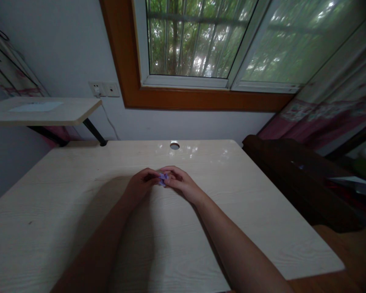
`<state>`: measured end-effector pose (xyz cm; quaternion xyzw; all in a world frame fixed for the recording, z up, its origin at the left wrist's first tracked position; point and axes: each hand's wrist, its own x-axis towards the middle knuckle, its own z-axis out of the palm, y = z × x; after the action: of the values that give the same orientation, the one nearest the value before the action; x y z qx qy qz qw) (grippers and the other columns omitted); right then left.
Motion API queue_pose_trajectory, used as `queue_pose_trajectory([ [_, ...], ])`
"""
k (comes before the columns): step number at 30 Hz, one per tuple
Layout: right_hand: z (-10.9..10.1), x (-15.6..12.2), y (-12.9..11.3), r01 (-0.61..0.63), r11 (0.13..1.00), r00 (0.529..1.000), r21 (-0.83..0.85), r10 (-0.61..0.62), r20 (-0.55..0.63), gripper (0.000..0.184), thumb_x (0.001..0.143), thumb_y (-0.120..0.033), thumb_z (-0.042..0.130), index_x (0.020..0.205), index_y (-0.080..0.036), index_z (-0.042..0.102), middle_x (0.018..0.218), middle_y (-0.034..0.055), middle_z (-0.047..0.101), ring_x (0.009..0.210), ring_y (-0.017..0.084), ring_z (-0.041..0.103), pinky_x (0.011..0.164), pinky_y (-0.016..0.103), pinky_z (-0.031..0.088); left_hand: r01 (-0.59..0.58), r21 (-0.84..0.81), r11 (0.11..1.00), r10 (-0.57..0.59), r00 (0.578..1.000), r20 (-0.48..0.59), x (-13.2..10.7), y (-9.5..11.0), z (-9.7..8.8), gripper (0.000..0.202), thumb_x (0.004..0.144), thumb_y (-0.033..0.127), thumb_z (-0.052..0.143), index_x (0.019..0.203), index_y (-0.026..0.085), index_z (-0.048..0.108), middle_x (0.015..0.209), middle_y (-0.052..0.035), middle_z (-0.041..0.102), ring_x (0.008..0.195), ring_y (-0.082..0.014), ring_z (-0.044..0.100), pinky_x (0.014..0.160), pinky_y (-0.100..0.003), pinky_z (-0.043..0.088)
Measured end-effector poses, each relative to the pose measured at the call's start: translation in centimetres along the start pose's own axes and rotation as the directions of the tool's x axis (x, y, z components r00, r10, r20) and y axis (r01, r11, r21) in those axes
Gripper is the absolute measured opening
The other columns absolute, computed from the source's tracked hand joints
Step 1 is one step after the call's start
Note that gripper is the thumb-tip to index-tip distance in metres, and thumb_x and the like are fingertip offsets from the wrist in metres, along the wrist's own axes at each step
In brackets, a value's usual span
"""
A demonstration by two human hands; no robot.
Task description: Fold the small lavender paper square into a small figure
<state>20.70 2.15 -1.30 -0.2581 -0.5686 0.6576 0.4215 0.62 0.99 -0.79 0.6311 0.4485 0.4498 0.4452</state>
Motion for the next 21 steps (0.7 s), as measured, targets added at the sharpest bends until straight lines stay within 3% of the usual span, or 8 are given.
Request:
queue_pose_trajectory([
  [14,0.9,0.38,0.1,-0.034,0.995,0.984,-0.094,0.017,-0.176,0.032,0.079,-0.045,0.072,0.1,-0.02,0.07,0.081,0.0025,0.067,0.068,0.012,0.057,0.063,0.027,0.046,-0.013,-0.003,1.0,0.014,0.998,0.063,-0.16,-0.46,0.32,0.024,0.077,0.03,0.074,0.096,0.017,0.069,0.089,-0.0059,0.074,0.082,-0.0195,0.068,0.079,-0.034,0.053],
  [21,0.83,0.38,0.49,-0.047,0.996,0.981,-0.08,0.031,-0.191,0.033,0.075,-0.043,0.076,0.094,-0.018,0.069,0.078,0.0019,0.067,0.064,0.011,0.058,0.063,0.027,0.046,0.028,-0.133,0.991,-0.024,0.999,0.033,0.05,-0.26,0.4,0.029,0.073,0.031,0.076,0.096,0.017,0.066,0.083,-0.0039,0.072,0.08,-0.0187,0.068,0.077,-0.033,0.054],
])
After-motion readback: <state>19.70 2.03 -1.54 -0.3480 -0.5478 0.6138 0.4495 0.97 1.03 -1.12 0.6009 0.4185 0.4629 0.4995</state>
